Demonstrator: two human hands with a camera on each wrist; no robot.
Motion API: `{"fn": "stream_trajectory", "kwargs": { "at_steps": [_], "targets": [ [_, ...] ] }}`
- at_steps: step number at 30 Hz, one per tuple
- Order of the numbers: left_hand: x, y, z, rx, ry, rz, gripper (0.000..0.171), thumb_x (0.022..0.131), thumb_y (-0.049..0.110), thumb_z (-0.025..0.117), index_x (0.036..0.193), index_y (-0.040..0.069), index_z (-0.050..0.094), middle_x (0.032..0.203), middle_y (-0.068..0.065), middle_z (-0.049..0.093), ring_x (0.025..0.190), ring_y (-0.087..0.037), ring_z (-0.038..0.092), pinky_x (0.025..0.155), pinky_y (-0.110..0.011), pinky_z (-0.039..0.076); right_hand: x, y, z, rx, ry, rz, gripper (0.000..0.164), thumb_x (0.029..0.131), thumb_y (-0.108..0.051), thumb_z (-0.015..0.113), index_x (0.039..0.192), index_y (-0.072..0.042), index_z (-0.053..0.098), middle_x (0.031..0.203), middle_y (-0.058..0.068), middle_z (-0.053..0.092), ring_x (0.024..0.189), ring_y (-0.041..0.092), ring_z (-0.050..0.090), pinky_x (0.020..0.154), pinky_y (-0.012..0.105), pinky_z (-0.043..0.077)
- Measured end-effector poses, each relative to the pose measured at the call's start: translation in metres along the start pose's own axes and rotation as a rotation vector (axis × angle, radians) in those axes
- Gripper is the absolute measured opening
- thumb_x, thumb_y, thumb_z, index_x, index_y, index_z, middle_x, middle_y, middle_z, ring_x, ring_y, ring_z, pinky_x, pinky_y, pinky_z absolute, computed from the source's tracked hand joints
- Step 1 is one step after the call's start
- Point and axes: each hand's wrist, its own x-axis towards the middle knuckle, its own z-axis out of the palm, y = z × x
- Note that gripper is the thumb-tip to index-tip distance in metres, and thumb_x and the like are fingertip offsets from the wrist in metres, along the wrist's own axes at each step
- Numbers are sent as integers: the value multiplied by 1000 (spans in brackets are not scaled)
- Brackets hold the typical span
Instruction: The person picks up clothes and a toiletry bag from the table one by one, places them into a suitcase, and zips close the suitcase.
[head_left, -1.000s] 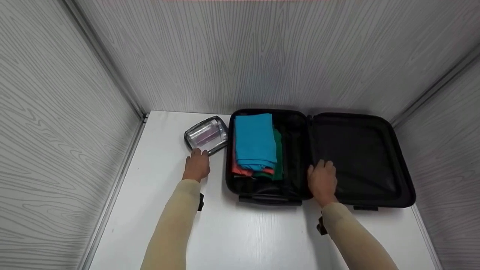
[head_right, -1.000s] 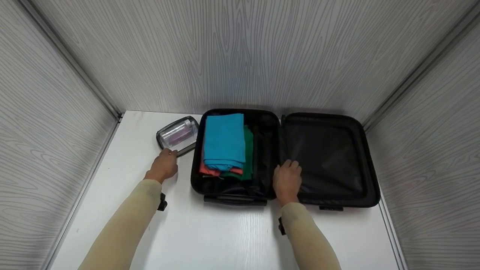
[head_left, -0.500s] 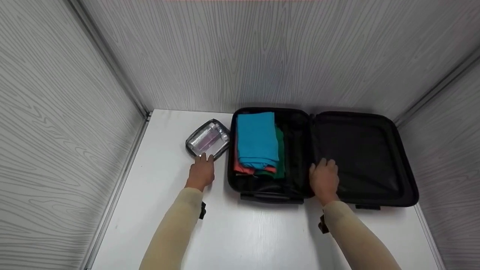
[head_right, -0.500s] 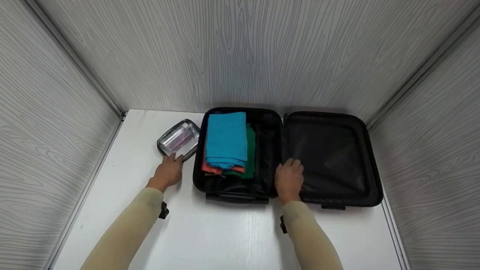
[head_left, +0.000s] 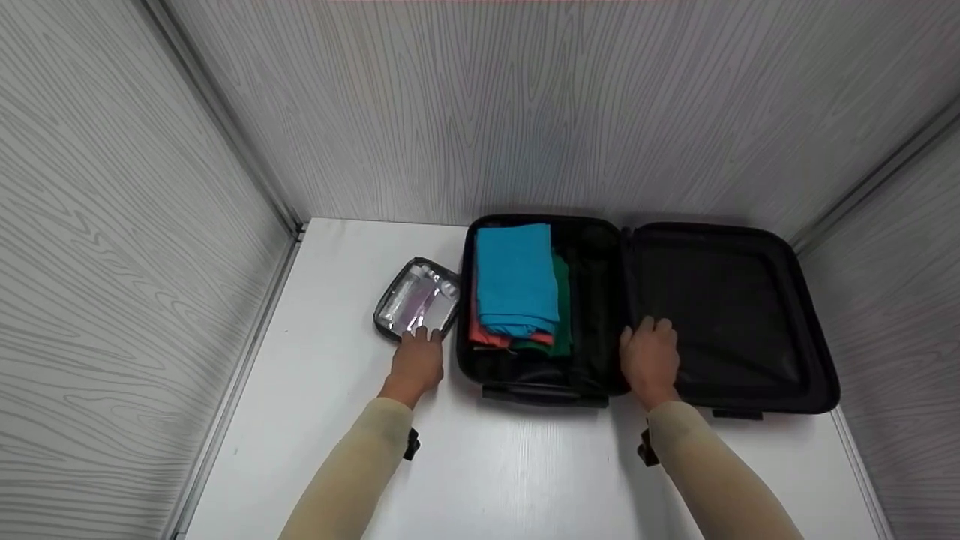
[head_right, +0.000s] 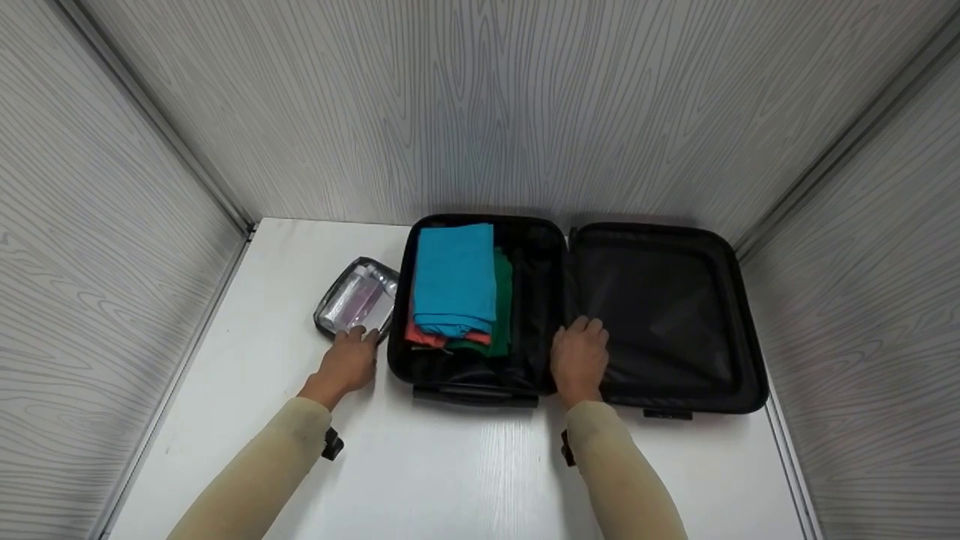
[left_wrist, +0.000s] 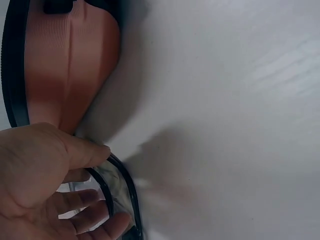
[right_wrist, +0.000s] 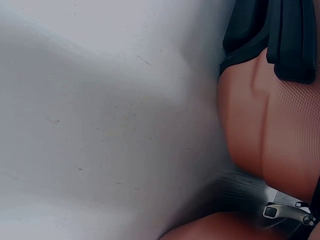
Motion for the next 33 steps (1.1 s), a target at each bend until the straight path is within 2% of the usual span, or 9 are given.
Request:
{"fn": "stream_trajectory", "kwargs": {
  "at_steps": [3, 8, 10, 13, 17, 22, 25, 30, 33],
  "targets": [
    [-5, 7, -1, 4, -20, -21, 45, 89, 7, 70, 129, -11, 63, 116, -34, 60, 101, -51, 59, 84, -54, 54, 0, 0, 0, 2, -10, 8, 42, 109, -25, 55, 115, 16, 58, 107, 33, 53, 96, 50, 59, 69, 61, 57],
    [-11, 20, -12, -43, -112, -103, 42, 95, 6, 62, 132, -13, 61, 122, -35, 56, 106, -52, 56, 81, -54, 58, 0, 1, 0, 0, -20, 8, 43, 109, -26, 54, 116, 16, 58, 108, 33, 53, 97, 50, 59, 69, 61, 57],
    [-13, 24, -18, -50, -152, -113, 42, 96, 6, 60, 132, -14, 60, 121, -35, 56, 107, -51, 56, 85, -54, 56, 0, 0, -1, -3, -19, 4, 42, 109, -26, 54, 116, 16, 58, 108, 33, 53, 97, 50, 59, 69, 61, 58],
    [-14, 26, -24, -48, -196, -107, 37, 97, 6, 60, 126, -15, 64, 117, -33, 59, 104, -50, 60, 86, -55, 56, -1, 0, -1, -3, -16, -1, 43, 109, -25, 55, 117, 17, 58, 108, 34, 54, 96, 51, 59, 69, 61, 57],
    [-12, 23, -30, -74, -206, -108, 23, 96, 5, 60, 110, -11, 69, 109, -30, 64, 97, -46, 68, 83, -56, 58, -1, 0, -3, 6, -16, -1, 43, 109, -25, 55, 117, 17, 58, 108, 33, 54, 97, 50, 59, 67, 61, 57],
    [-3, 5, -36, -164, -161, -196, 21, 96, 5, 57, 109, -5, 70, 108, -28, 67, 95, -45, 70, 79, -59, 59, -1, 0, -5, 19, -25, 8, 42, 109, -26, 54, 117, 16, 58, 108, 32, 53, 97, 49, 58, 66, 61, 56],
    [3, -11, -37, -192, -93, -257, 25, 96, 5, 56, 114, -5, 70, 109, -29, 67, 97, -48, 70, 81, -62, 58, -1, 0, -6, 28, -36, 15, 43, 109, -26, 54, 118, 16, 58, 109, 32, 53, 98, 49, 58, 67, 61, 56],
    [9, -37, -32, -219, 9, -344, 31, 99, 9, 55, 120, -10, 68, 117, -35, 63, 109, -54, 62, 85, -65, 56, -1, 0, -6, 29, -47, 18, 43, 109, -26, 54, 121, 16, 57, 111, 32, 53, 100, 49, 58, 69, 62, 56],
    [11, -49, -26, -237, 7, -392, 44, 99, 20, 63, 131, -11, 62, 126, -38, 58, 117, -56, 55, 90, -67, 53, -1, -2, -6, 25, -46, 16, 43, 109, -25, 54, 120, 16, 57, 110, 32, 53, 100, 50, 58, 69, 62, 56]
  ]
}}
